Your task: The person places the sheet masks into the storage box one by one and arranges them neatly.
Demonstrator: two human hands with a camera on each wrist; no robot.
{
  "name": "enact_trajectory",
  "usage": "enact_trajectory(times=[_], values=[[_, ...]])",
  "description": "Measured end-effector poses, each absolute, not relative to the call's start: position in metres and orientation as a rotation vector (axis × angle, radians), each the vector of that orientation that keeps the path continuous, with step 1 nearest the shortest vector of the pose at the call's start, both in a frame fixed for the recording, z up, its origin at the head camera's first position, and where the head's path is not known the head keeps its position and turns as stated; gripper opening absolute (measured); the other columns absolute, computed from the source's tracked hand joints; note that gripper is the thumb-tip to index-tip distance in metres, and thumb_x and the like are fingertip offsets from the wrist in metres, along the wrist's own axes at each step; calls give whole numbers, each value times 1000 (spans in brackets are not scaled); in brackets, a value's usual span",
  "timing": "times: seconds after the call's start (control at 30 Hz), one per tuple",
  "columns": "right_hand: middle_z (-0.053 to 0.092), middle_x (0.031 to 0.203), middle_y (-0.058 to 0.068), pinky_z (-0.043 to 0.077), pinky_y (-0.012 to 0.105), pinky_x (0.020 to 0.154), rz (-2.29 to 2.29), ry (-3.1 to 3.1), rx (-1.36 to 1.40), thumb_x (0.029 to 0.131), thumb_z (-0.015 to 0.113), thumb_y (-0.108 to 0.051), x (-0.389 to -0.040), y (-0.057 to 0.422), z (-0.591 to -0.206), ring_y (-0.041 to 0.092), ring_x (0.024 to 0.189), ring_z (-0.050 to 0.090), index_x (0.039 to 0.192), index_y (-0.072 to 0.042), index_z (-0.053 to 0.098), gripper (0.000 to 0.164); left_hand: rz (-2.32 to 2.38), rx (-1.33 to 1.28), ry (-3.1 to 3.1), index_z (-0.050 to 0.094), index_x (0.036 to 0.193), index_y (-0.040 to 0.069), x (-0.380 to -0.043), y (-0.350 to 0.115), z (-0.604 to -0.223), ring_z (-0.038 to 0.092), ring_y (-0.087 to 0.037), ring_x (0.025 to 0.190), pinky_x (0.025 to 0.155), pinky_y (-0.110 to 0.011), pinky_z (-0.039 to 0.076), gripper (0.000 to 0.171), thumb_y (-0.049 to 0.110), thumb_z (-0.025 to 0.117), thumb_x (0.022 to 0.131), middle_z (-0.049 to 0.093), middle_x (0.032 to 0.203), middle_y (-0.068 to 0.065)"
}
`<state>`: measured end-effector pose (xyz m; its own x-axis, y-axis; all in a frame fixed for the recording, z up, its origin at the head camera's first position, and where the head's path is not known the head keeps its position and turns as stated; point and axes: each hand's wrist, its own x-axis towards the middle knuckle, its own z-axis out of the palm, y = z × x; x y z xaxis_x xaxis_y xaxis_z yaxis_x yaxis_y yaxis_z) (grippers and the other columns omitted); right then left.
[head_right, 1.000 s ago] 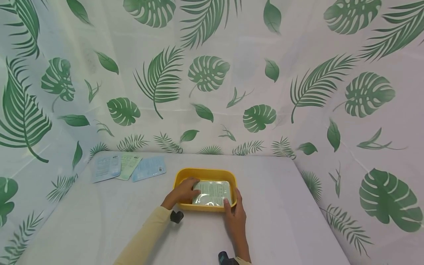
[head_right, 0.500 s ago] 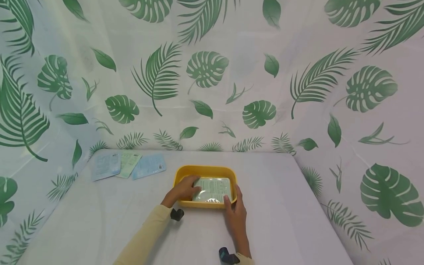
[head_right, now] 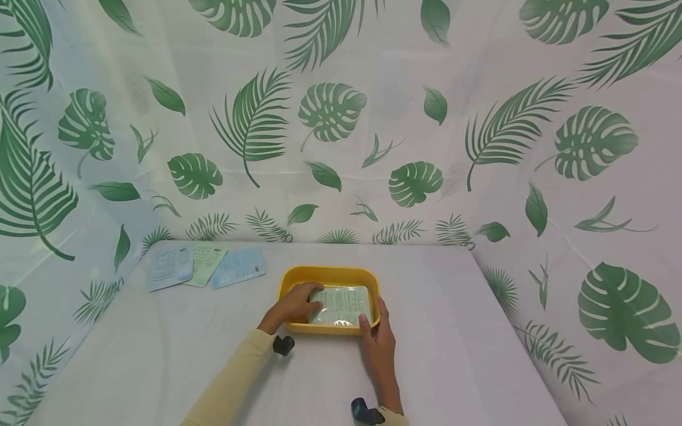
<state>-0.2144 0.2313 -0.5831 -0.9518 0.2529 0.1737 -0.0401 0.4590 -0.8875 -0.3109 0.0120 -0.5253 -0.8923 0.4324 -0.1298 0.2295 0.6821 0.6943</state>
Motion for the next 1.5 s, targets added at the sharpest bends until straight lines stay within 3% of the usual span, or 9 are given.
enact_trajectory(times=[0.33,0.6,0.9,1.07,1.27,1.5], values=[[31,159,10,29,52,115,1499,-2423,-163,99,53,-43,-215,230,-581,34,145,31,154,-31,23,63,1007,508,2633,52,136,7,-313,12,-527,47,-30,126,113,-48,33,46,25,62,95,55,139,-10],[31,159,10,28,53,115,1500,-2424,-169,99,53,-44,-214,230,-582,34,145,31,154,-32,24,63,1161,423,2743,48,138,3,-307,13,-523,49,-28,129,111,-46,37,40,2,44,99,52,140,-15],[28,160,9,27,53,116,1515,-2430,-199,100,51,-44,-214,231,-581,33,147,28,154,-33,22,63,1652,528,3111,64,107,4,-301,10,-523,64,-21,98,88,-34,54,28,-10,45,92,67,104,-8],[28,160,11,27,53,115,1520,-2434,-198,100,51,-44,-215,229,-583,34,146,29,154,-33,22,63,1712,268,3210,65,104,7,-300,-3,-531,61,-20,101,93,-35,52,23,-5,48,95,67,103,-5],[31,159,13,26,54,115,1508,-2444,-214,100,51,-43,-213,230,-585,35,145,30,154,-31,23,62,1724,11,3073,61,120,2,-295,-39,-554,57,-30,116,102,-47,45,25,5,47,100,64,119,-14],[32,158,12,28,53,115,1489,-2436,-187,100,50,-44,-214,233,-584,34,145,32,154,-33,22,62,1640,-270,2897,62,117,-6,-299,-94,-563,63,-34,106,89,-45,51,27,3,47,96,66,112,-22]])
